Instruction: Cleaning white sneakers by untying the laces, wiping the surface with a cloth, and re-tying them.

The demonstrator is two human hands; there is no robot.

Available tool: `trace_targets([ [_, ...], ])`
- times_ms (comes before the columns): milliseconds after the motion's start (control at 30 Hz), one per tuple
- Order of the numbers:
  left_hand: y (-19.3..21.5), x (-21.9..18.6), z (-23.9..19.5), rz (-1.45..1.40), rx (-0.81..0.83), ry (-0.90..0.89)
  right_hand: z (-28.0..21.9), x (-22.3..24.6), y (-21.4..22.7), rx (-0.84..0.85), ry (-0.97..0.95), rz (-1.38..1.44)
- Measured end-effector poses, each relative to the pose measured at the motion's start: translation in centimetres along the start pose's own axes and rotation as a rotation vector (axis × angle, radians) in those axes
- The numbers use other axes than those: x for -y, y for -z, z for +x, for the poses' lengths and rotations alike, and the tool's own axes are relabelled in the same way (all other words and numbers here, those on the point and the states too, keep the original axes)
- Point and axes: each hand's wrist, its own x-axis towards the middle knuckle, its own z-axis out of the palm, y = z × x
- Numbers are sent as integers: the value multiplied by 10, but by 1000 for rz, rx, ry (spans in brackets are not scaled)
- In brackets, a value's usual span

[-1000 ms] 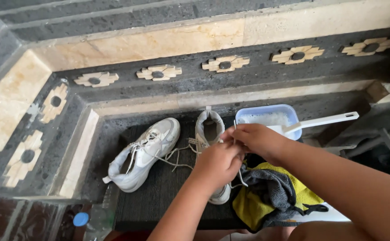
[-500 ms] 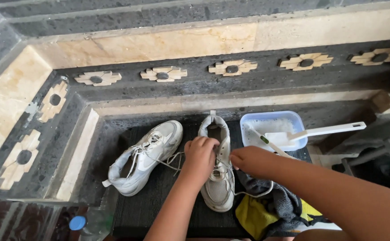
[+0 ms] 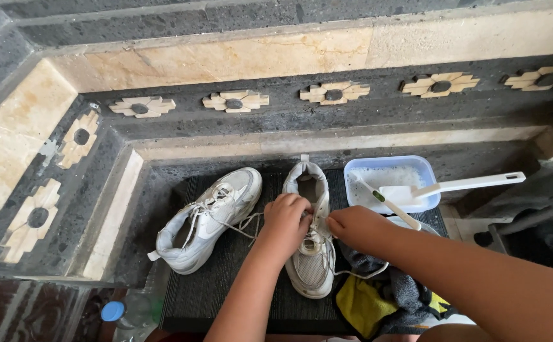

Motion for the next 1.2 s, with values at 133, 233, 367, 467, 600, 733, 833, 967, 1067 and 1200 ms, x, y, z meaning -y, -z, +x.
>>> trace_targets([
  [133, 2, -2, 0, 0, 14, 2, 2, 2, -2, -5, 11, -18],
  [233, 5, -2, -2, -6, 40, -3, 3, 8, -2, -13, 29, -9],
  [367, 15, -6, -3, -78, 56, 0, 10, 9, -4, -8, 34, -77],
  [467, 18, -7, -4, -66, 46, -15, 15, 7, -9, 6, 45, -129],
  [600, 13, 0, -1, -8, 22, -48, 12, 13, -8, 37, 42, -238],
  [733, 12, 0, 1, -19, -18, -76, 5, 12, 5, 61, 50, -261],
  [833, 13, -4, 3, -87, -49, -53, 2, 8, 15, -63, 51, -299],
  [967, 16, -10, 1, -119, -35, -22, -13, 21, 32, -370, 271, -411],
  [1067, 20, -14, 2, -117, -42, -21, -9, 17, 34, -436, 455, -413],
  [1200, 13, -13, 0, -116, -67, -15, -3, 7, 21, -293, 464, -438],
])
